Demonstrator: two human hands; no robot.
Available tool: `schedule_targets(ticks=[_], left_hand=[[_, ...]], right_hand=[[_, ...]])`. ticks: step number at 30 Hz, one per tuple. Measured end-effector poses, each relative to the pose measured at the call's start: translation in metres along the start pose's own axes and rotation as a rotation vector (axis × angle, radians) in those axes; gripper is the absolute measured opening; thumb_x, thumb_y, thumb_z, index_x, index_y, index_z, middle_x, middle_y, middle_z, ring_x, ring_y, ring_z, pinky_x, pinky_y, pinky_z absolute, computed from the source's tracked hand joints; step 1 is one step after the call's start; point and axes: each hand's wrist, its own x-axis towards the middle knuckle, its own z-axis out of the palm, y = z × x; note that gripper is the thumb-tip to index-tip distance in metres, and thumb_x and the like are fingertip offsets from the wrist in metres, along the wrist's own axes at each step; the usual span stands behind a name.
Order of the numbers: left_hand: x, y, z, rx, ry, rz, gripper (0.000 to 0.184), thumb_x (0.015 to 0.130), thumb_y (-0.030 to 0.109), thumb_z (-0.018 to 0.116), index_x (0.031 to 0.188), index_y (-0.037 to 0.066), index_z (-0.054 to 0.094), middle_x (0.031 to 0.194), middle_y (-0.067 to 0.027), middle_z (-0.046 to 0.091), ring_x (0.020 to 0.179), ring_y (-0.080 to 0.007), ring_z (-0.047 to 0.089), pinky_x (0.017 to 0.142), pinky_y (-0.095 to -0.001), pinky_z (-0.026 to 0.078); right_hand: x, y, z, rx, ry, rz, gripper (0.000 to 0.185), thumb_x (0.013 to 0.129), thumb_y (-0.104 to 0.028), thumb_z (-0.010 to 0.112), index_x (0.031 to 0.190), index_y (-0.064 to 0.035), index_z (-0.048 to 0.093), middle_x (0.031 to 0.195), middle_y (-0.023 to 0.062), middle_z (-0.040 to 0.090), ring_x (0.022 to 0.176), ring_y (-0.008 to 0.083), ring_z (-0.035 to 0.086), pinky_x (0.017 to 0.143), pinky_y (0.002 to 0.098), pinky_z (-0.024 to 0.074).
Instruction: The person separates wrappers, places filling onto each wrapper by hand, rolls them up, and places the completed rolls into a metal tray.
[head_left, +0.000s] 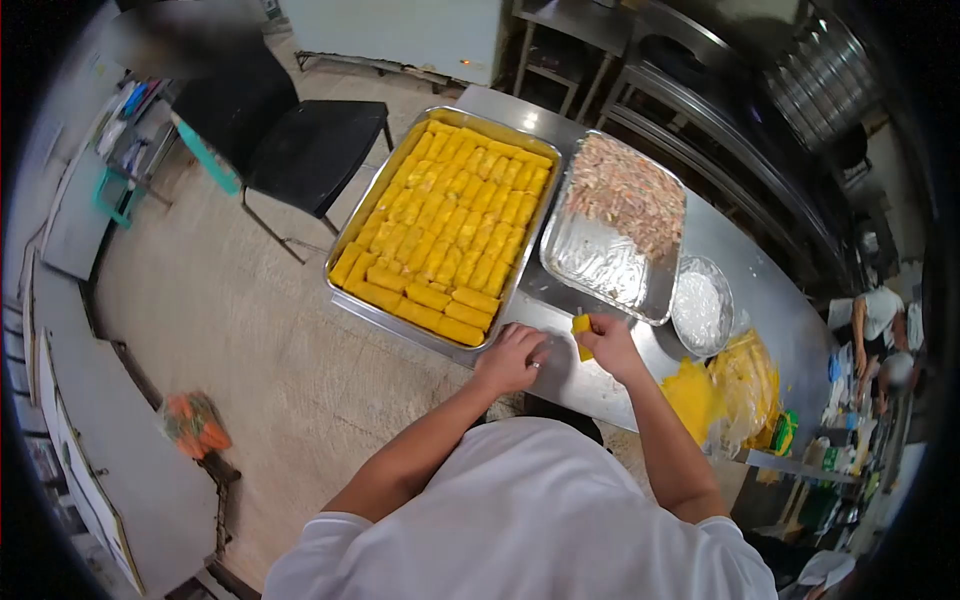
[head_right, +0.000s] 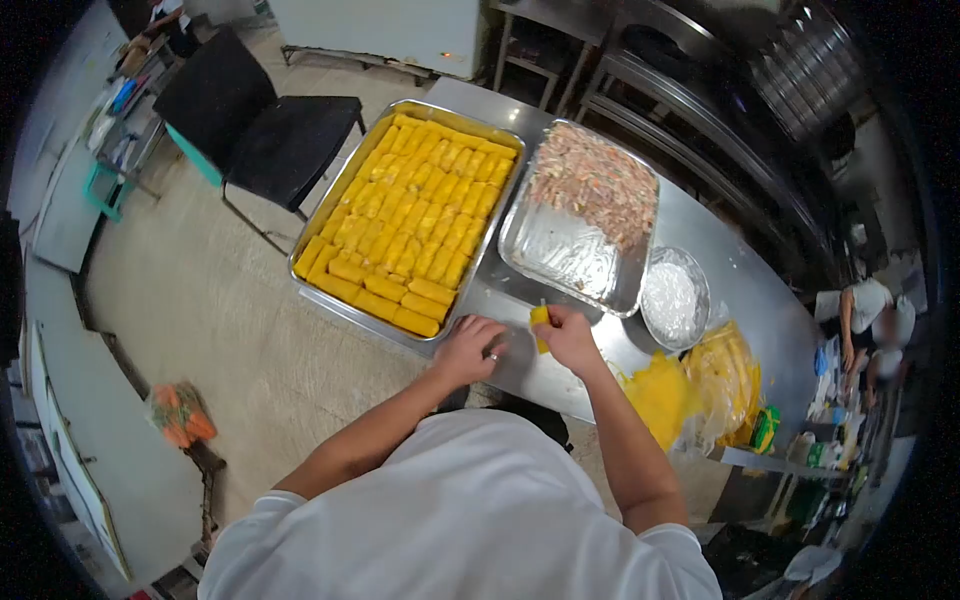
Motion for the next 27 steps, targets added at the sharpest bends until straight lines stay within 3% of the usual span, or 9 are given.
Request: schedule_targets(ticks=[2,8,11,12,15,21,24,27], left_hand=[[-0.001,-0.003,0.002,-0.005,-0.015,-0.028,0.039,0.097,0.03,0.073,0.129,0.008,0.07,0.127,-0.0137,0.067,0.123,-0.0363,0.06,0.105,-0.0459,0.052],[-0.003,-0.005,0.004,-0.028,0.017,0.033,0.039,0.097,0.029,0.074,0.129,0.007,0.069,0.125,-0.0123,0.069,0.124,-0.0354,0.06,0.106,-0.0449,0.053],[-0.002,-0.006,0.004,-0.013,0.002,0.038,0.039,0.097,0.03,0.074,0.128,0.007,0.069,0.125,-0.011,0.069,0.123,-0.0351,0.06,0.106,-0.0444,0.052],[-0.002,-0.006,0.005,-0.01,0.006,0.036,0.039,0.097,0.03,0.074,0.129,0.007,0.068,0.125,-0.0109,0.069,0.124,-0.0351,0.06,0.106,-0.0444,0.052],[-0.004,-0.006,0.009,-0.021,0.013,0.02,0.039,0.098,0.031,0.073,0.129,0.008,0.068,0.126,-0.0105,0.069,0.124,-0.0351,0.059,0.107,-0.0445,0.052],[-0.004,-0.006,0.008,-0.035,0.018,0.02,0.039,0.098,0.031,0.072,0.13,0.007,0.068,0.126,-0.0105,0.068,0.127,-0.0348,0.057,0.11,-0.0449,0.05],[-0.005,-0.007,0.011,-0.016,0.024,0.026,0.04,0.098,0.031,0.072,0.13,0.007,0.067,0.127,-0.011,0.068,0.127,-0.0345,0.056,0.112,-0.045,0.049],[-0.006,-0.006,0.011,-0.023,0.024,0.019,0.041,0.098,0.032,0.071,0.131,0.007,0.066,0.128,-0.0113,0.067,0.128,-0.0341,0.056,0.112,-0.045,0.048]], right_hand=[[0.011,-0.052,0.007,0.083,-0.045,-0.052,0.025,0.092,-0.014,0.074,0.11,0.0032,0.073,0.086,0.006,0.07,0.077,0.0126,0.063,0.069,0.0324,0.052],[0.086,-0.143,0.051,-0.193,-0.188,-0.257,0.025,0.092,-0.013,0.074,0.107,0.006,0.071,0.088,0.0081,0.07,0.08,0.0141,0.062,0.073,0.0325,0.0515],[0.112,-0.169,0.075,-0.428,-0.204,-0.378,0.035,0.086,-0.02,0.076,0.108,0.0063,0.071,0.087,0.0212,0.07,0.078,0.0295,0.068,0.075,0.0389,0.0547],[0.117,-0.169,0.083,-0.418,-0.2,-0.413,0.036,0.086,-0.02,0.075,0.11,0.007,0.071,0.095,0.0273,0.073,0.089,0.0413,0.072,0.081,0.0443,0.0567],[0.13,-0.168,0.096,-0.509,-0.239,-0.448,0.039,0.085,-0.02,0.074,0.113,0.0068,0.071,0.101,0.0301,0.074,0.099,0.0471,0.072,0.086,0.049,0.057],[0.143,-0.171,0.116,-0.597,-0.274,-0.528,0.038,0.085,-0.021,0.074,0.112,0.0051,0.073,0.102,0.0307,0.073,0.101,0.0474,0.071,0.091,0.0519,0.0571],[0.147,-0.187,0.133,-0.629,-0.293,-0.578,0.04,0.085,-0.022,0.077,0.113,0.0046,0.072,0.1,0.0268,0.075,0.098,0.0429,0.074,0.087,0.0461,0.0583],[0.149,-0.189,0.158,-0.663,-0.301,-0.643,0.042,0.085,-0.023,0.078,0.118,0.0022,0.075,0.102,0.0265,0.076,0.101,0.0423,0.074,0.091,0.0461,0.0589]])
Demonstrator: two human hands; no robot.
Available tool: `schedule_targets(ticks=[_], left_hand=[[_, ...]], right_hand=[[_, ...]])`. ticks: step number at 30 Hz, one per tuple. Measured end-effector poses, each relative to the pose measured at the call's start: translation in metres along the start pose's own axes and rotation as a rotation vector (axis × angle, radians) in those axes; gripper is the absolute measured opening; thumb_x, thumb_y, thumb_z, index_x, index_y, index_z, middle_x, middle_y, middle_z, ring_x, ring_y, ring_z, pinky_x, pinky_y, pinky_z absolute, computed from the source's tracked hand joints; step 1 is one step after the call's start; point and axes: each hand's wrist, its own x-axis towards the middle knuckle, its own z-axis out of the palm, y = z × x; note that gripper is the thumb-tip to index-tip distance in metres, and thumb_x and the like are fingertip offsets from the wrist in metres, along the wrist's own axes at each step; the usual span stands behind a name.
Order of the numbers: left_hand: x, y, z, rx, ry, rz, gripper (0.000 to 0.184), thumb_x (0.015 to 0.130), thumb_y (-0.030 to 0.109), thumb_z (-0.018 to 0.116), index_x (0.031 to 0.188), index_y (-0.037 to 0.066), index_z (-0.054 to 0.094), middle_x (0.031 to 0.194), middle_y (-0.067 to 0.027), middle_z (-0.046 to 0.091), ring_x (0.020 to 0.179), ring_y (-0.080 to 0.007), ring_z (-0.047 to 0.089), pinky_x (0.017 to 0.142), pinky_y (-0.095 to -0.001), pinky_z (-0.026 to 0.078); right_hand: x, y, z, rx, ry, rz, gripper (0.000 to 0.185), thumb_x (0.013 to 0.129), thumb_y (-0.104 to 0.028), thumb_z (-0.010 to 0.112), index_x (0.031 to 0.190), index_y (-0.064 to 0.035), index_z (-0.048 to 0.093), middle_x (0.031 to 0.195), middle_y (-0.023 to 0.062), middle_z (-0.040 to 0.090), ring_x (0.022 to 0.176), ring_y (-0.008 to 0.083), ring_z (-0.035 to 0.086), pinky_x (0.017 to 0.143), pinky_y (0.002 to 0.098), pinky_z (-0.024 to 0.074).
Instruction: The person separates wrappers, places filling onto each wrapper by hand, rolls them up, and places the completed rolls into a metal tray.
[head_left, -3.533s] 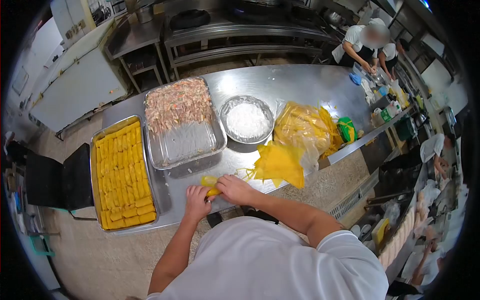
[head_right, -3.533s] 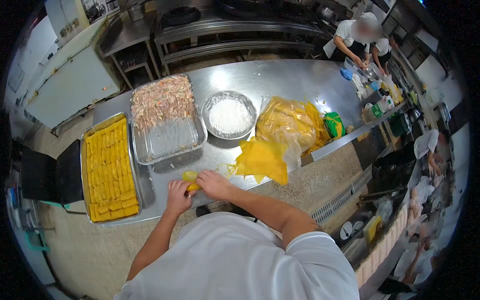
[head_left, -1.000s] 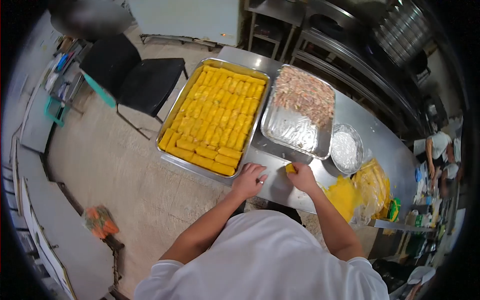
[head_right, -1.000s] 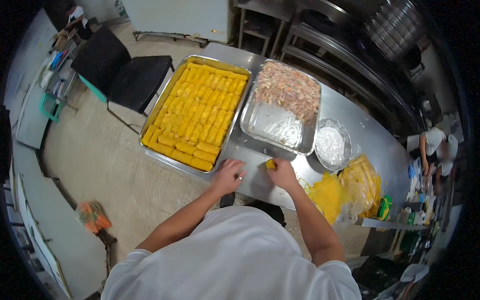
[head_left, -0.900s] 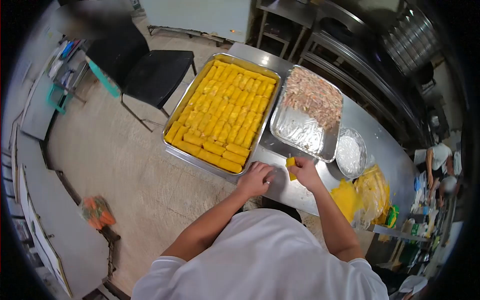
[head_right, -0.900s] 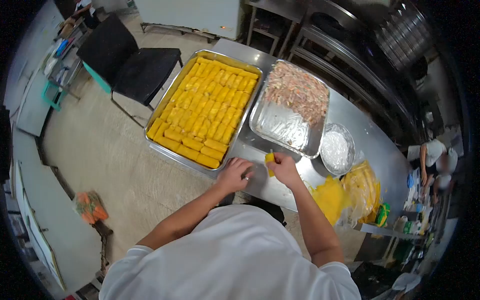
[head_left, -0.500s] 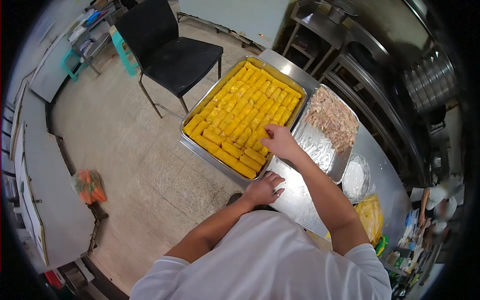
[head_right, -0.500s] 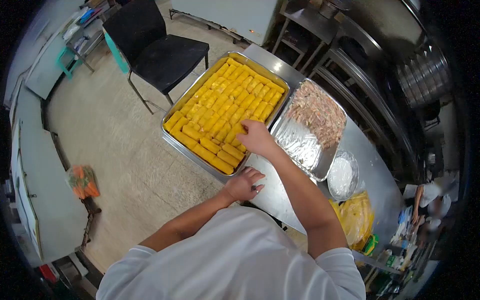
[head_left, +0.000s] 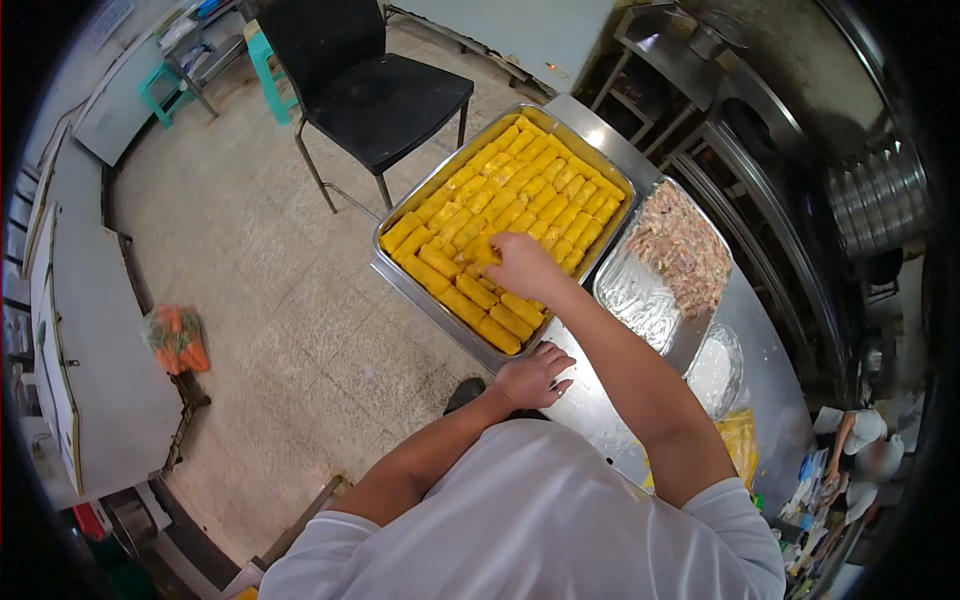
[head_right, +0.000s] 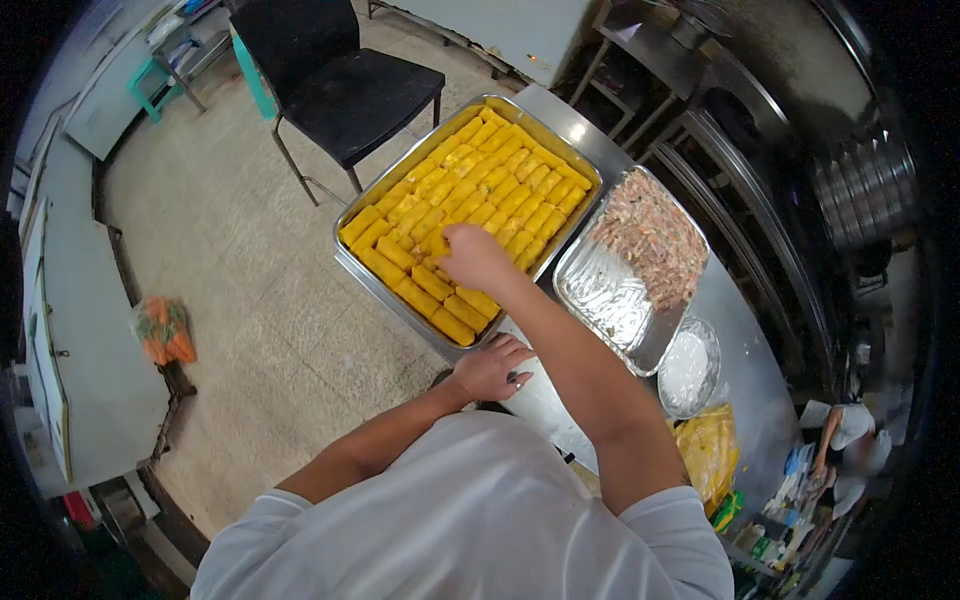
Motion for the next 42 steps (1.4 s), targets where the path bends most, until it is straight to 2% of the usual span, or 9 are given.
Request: schedule_targets(ticks=[3,12,18,24,27,31,36,38,42], left_hand=[[-0.001,0.0,-0.002,-0.01,0.009,0.016,0.042,0.098,0.032,0.071,0.132,0.008,0.066,0.13,-0.0111,0.066,0.129,-0.0335,0.055,0.113,-0.045,0.047],[-0.001,0.001,-0.003,0.027,-0.011,0.008,0.042,0.099,0.032,0.07,0.133,0.008,0.066,0.13,-0.0105,0.066,0.128,-0.032,0.056,0.115,-0.0459,0.045],[-0.001,0.0,-0.003,0.011,0.001,0.021,0.044,0.098,0.032,0.071,0.133,0.006,0.065,0.13,-0.0116,0.067,0.129,-0.0333,0.056,0.116,-0.0468,0.045],[-0.001,0.0,-0.002,-0.007,0.043,0.047,0.043,0.095,0.031,0.073,0.129,0.006,0.068,0.128,-0.0118,0.068,0.127,-0.0345,0.058,0.113,-0.0469,0.046],[-0.001,0.001,-0.003,-0.032,0.03,0.024,0.039,0.093,0.029,0.074,0.125,0.007,0.071,0.124,-0.0111,0.069,0.123,-0.035,0.061,0.111,-0.0471,0.047],[0.003,0.004,-0.005,0.054,0.005,0.017,0.038,0.09,0.026,0.077,0.124,0.01,0.072,0.122,-0.0111,0.071,0.122,-0.0345,0.062,0.111,-0.0499,0.047],[0.004,0.013,-0.003,0.168,0.073,0.029,0.034,0.089,0.026,0.079,0.117,0.008,0.076,0.122,-0.011,0.073,0.119,-0.0336,0.065,0.106,-0.0458,0.053],[0.007,0.008,0.009,0.138,0.151,0.052,0.031,0.087,0.022,0.081,0.115,0.01,0.075,0.115,-0.0108,0.074,0.111,-0.0351,0.066,0.102,-0.0475,0.052],[0.027,0.044,0.042,0.066,0.083,0.059,0.024,0.089,0.017,0.08,0.11,0.007,0.076,0.107,-0.0112,0.076,0.103,-0.0357,0.068,0.095,-0.0474,0.054]], right_hand=[[0.006,-0.009,0.005,-0.02,-0.232,0.013,0.043,0.086,-0.021,0.077,0.123,0.0003,0.076,0.107,0.0269,0.077,0.103,0.0423,0.074,0.093,0.0468,0.0589],[0.013,-0.013,0.005,-0.072,-0.26,-0.049,0.04,0.089,-0.014,0.073,0.128,-0.0052,0.076,0.111,0.0241,0.077,0.103,0.0403,0.075,0.094,0.0447,0.0593],[0.0,-0.009,0.006,-0.061,-0.21,0.041,0.034,0.09,-0.017,0.073,0.122,-0.0072,0.08,0.116,0.0233,0.077,0.11,0.04,0.073,0.097,0.0471,0.0581],[-0.026,-0.012,-0.005,0.047,0.081,0.099,0.032,0.09,-0.019,0.076,0.118,-0.0031,0.079,0.105,0.0223,0.078,0.099,0.0406,0.075,0.089,0.0473,0.0598],[-0.066,-0.009,-0.025,0.23,0.297,0.091,0.029,0.093,-0.016,0.077,0.119,-0.0003,0.078,0.102,0.0208,0.079,0.09,0.0307,0.078,0.082,0.0385,0.0601],[-0.16,0.011,-0.029,0.345,0.371,0.23,0.025,0.095,-0.014,0.073,0.115,-0.0005,0.079,0.098,0.0198,0.078,0.084,0.0301,0.077,0.077,0.039,0.06],[-0.303,0.068,0.019,0.462,0.407,0.489,0.024,0.095,-0.012,0.074,0.115,0.0017,0.079,0.1,0.0208,0.08,0.085,0.0282,0.077,0.078,0.0378,0.0603],[-0.357,0.078,0.031,0.495,0.433,0.608,0.025,0.095,-0.013,0.074,0.114,0.0017,0.079,0.101,0.0214,0.08,0.086,0.0294,0.077,0.08,0.0385,0.0604],[-0.442,0.09,0.05,0.537,0.527,0.752,0.025,0.095,-0.014,0.074,0.114,0.0016,0.079,0.101,0.0223,0.08,0.088,0.0313,0.078,0.082,0.0397,0.0605]])
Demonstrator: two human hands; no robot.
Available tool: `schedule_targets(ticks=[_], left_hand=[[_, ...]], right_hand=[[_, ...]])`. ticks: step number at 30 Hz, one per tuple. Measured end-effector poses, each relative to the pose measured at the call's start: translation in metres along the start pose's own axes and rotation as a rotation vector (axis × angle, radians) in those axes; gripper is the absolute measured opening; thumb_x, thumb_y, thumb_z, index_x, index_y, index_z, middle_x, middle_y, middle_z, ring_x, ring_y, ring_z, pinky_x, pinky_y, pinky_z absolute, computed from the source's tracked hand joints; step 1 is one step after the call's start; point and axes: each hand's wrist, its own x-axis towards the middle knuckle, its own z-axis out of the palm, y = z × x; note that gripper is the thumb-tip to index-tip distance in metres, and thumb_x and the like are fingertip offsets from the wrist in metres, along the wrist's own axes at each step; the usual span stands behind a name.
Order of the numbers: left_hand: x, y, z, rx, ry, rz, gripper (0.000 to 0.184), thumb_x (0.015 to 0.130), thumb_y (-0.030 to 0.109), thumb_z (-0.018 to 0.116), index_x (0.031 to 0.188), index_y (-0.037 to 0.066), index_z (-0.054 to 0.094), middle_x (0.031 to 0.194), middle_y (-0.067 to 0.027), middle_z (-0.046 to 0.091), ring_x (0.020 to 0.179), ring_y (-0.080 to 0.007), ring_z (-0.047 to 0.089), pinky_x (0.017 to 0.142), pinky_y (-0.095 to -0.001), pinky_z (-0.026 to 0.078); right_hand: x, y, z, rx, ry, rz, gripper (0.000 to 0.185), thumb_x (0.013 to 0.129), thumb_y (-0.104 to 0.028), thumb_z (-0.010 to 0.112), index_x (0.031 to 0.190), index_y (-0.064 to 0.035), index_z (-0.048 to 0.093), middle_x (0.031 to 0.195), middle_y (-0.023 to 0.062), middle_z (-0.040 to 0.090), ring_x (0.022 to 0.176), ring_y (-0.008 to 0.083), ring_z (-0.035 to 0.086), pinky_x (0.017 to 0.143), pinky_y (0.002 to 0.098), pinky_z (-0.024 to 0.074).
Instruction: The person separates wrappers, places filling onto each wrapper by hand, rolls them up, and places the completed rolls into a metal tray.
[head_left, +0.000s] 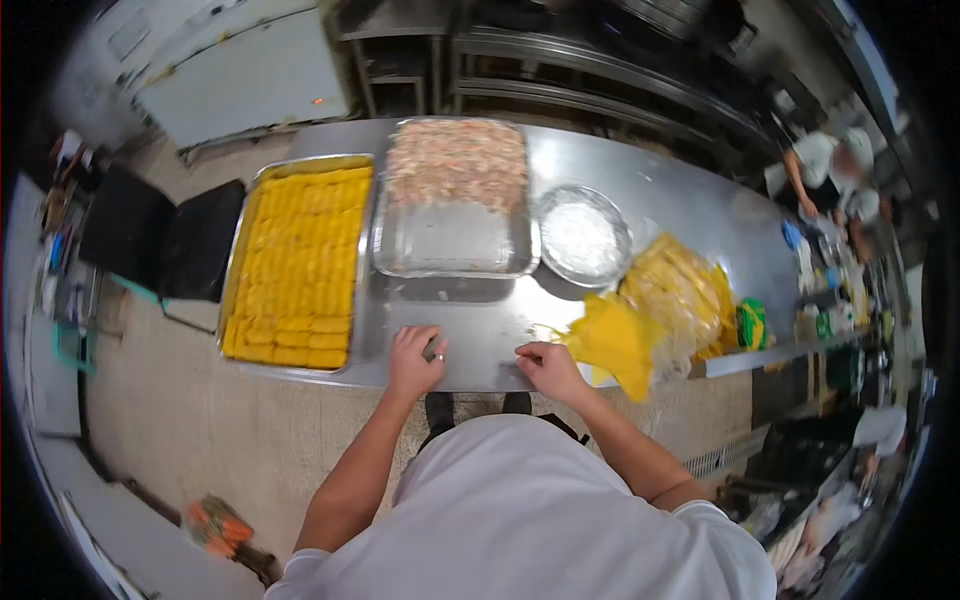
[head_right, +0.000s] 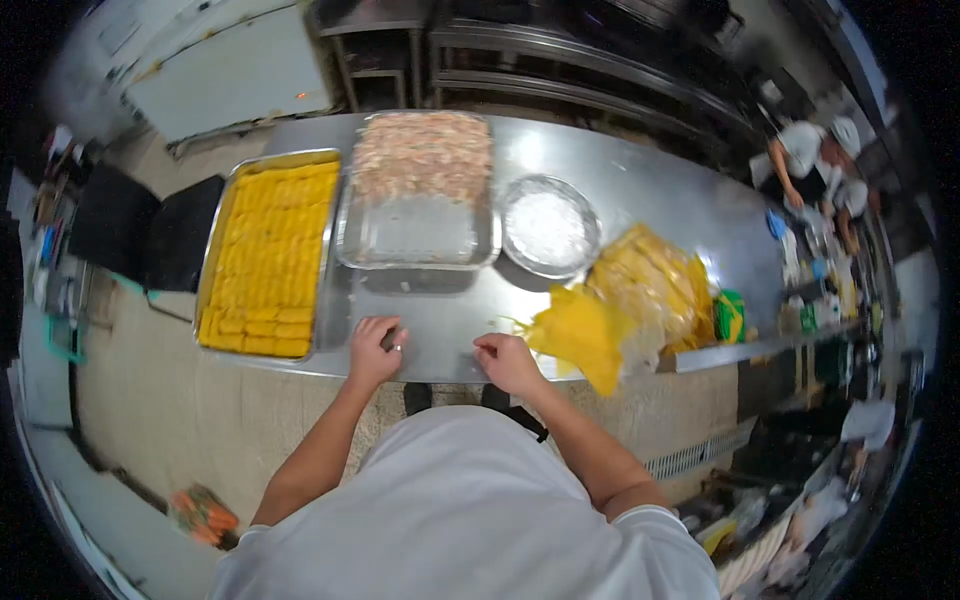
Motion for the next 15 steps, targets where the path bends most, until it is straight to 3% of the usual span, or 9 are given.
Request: schedule_targets(ticks=[6,11,15], left_hand=[[0.024,0.108,0.103,-0.138,-0.214,0.044,0.015,0.093,0.017,0.077,0.103,0.006,0.079,0.102,-0.0114,0.077,0.097,-0.0356,0.069,0.089,-0.0475,0.056],[0.043,0.174,0.167,-0.092,-0.363,0.101,0.019,0.094,0.022,0.078,0.101,0.005,0.076,0.101,-0.0137,0.076,0.1,-0.037,0.07,0.089,-0.0476,0.056],[0.059,0.199,0.213,0.139,-0.424,-0.105,0.026,0.091,0.025,0.081,0.103,0.003,0.072,0.101,-0.0169,0.075,0.101,-0.038,0.07,0.088,-0.0484,0.056]], right_hand=[[-0.05,0.054,-0.063,-0.01,0.162,0.125,0.025,0.093,-0.013,0.074,0.113,0.002,0.079,0.101,0.0236,0.079,0.091,0.035,0.078,0.084,0.0422,0.0609],[-0.073,0.116,-0.108,-0.083,0.382,0.198,0.022,0.09,-0.011,0.074,0.107,0.0012,0.08,0.101,0.0233,0.077,0.094,0.0384,0.076,0.087,0.0466,0.0602],[-0.087,0.14,-0.136,-0.182,0.471,0.153,0.023,0.092,-0.009,0.073,0.111,0.0027,0.079,0.105,0.0223,0.076,0.086,0.0333,0.076,0.08,0.0418,0.0614]])
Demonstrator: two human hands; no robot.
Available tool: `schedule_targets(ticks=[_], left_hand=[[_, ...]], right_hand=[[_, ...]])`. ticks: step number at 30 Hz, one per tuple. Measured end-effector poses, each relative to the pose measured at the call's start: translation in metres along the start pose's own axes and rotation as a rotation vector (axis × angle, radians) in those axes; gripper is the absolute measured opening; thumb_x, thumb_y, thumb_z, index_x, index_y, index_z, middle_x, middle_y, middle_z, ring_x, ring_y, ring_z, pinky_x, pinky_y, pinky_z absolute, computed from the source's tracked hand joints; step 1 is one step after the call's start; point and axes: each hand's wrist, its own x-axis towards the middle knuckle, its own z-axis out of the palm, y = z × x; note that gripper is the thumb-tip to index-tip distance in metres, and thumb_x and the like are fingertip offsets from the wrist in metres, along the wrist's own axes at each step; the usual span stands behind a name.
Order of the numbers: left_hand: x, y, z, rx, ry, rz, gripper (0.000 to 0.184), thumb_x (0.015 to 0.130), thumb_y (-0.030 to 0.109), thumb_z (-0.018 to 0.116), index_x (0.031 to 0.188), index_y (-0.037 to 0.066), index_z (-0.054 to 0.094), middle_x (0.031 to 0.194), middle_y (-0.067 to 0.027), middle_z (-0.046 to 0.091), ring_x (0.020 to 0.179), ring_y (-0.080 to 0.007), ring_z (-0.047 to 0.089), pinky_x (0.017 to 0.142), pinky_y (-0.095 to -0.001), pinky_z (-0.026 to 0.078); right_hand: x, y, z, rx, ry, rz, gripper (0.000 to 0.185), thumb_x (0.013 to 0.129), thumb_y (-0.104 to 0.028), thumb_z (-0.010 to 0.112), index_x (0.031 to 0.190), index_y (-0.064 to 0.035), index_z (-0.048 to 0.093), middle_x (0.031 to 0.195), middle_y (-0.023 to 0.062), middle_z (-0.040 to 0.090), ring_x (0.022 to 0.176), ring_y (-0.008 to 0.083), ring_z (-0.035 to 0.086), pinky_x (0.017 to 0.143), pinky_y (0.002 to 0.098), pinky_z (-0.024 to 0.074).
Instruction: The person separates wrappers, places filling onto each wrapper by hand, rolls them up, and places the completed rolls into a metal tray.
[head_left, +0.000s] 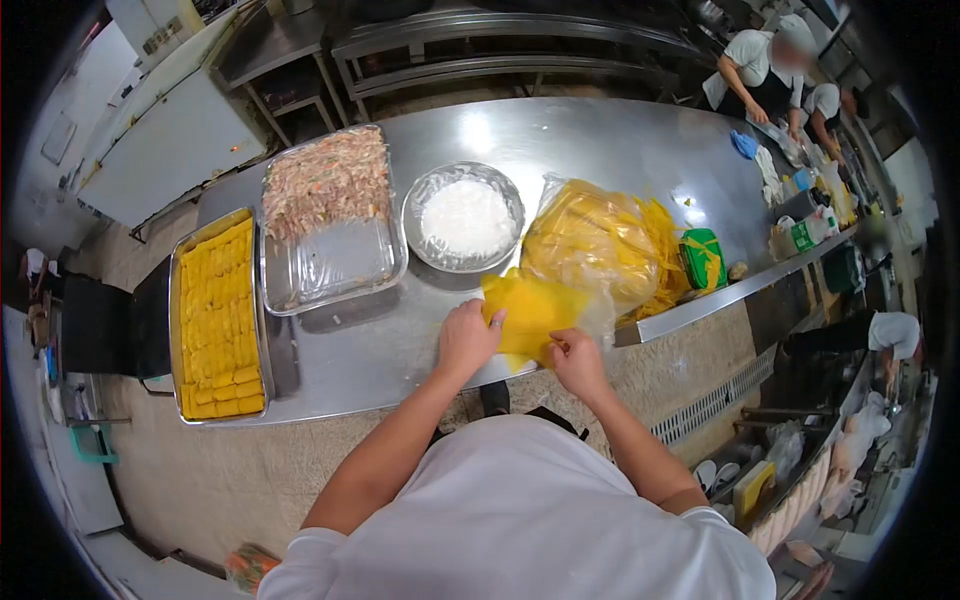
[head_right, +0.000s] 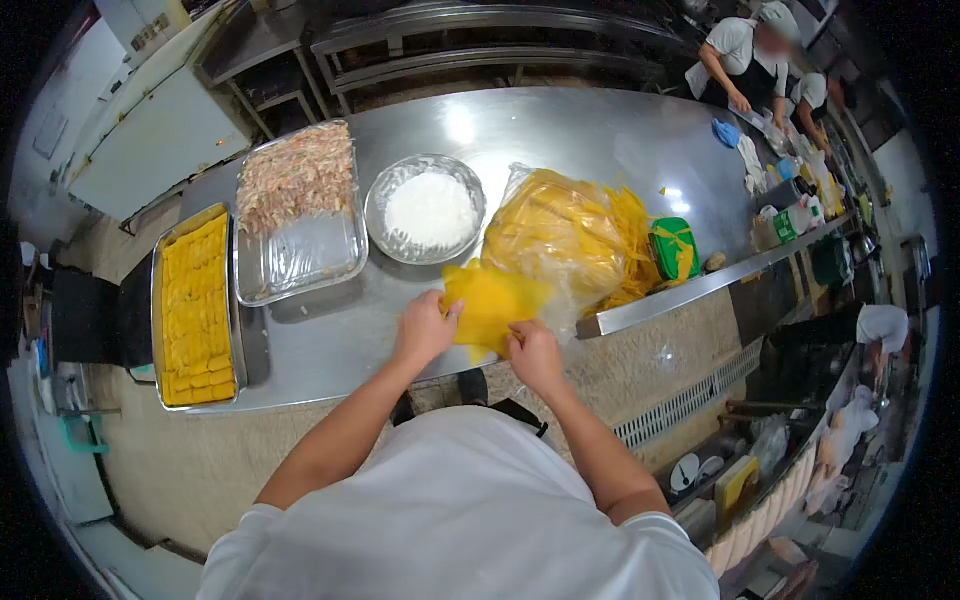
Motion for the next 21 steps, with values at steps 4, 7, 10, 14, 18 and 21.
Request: schedule_targets(ticks=[4,7,10,14,18,21], left_hand=[[0.02,-0.001,0.017,0.006,0.002,0.022,0.027,0.085,0.021,0.085,0.103,0.005,0.072,0.104,-0.0171,0.075,0.102,-0.0383,0.07,0.089,-0.0485,0.056],[0.023,-0.007,0.021,-0.108,0.063,0.064,0.024,0.081,0.016,0.087,0.1,0.007,0.074,0.104,-0.0156,0.075,0.103,-0.0379,0.069,0.091,-0.0474,0.055],[0.018,-0.01,0.022,-0.21,0.195,0.153,0.022,0.079,0.008,0.087,0.098,0.009,0.076,0.104,-0.0144,0.075,0.098,-0.037,0.069,0.09,-0.0453,0.056],[0.012,-0.011,0.025,-0.448,0.19,0.01,0.019,0.082,0.0,0.085,0.096,0.005,0.074,0.104,-0.0121,0.076,0.09,-0.0276,0.073,0.083,-0.0399,0.059],[0.013,-0.03,0.04,-0.75,0.1,-0.038,0.023,0.093,-0.005,0.077,0.114,0.002,0.071,0.104,-0.0065,0.077,0.093,-0.0134,0.072,0.082,-0.0302,0.058],[0.01,-0.024,0.019,-0.99,-0.044,-0.14,0.029,0.097,-0.006,0.072,0.125,0.002,0.067,0.11,-0.0067,0.076,0.096,-0.0136,0.072,0.081,-0.0298,0.059]], right_hand=[[0.002,0.006,-0.014,0.061,-0.046,0.046,0.024,0.092,-0.011,0.072,0.111,0.0011,0.078,0.108,0.0237,0.074,0.096,0.0403,0.073,0.087,0.0474,0.0591],[0.007,0.003,-0.019,0.051,-0.063,0.023,0.025,0.092,-0.012,0.071,0.113,0.0,0.077,0.11,0.0243,0.073,0.101,0.0429,0.072,0.089,0.0503,0.0579],[0.01,-0.003,-0.022,0.076,-0.078,0.031,0.025,0.093,-0.012,0.07,0.114,0.0004,0.076,0.111,0.0247,0.072,0.101,0.0426,0.072,0.089,0.0506,0.0578],[0.019,-0.018,-0.026,0.164,-0.091,0.079,0.026,0.093,-0.009,0.07,0.116,0.0009,0.075,0.114,0.0258,0.07,0.1,0.0432,0.071,0.087,0.0519,0.0576],[0.042,-0.003,-0.01,0.099,0.09,-0.127,0.051,0.09,-0.01,0.075,0.139,-0.0006,0.065,0.122,0.0227,0.068,0.103,0.0358,0.072,0.086,0.0447,0.0592],[0.064,-0.009,-0.005,0.072,0.113,-0.195,0.066,0.087,-0.008,0.077,0.149,-0.002,0.057,0.127,0.0204,0.068,0.117,0.034,0.068,0.094,0.0435,0.0572]])
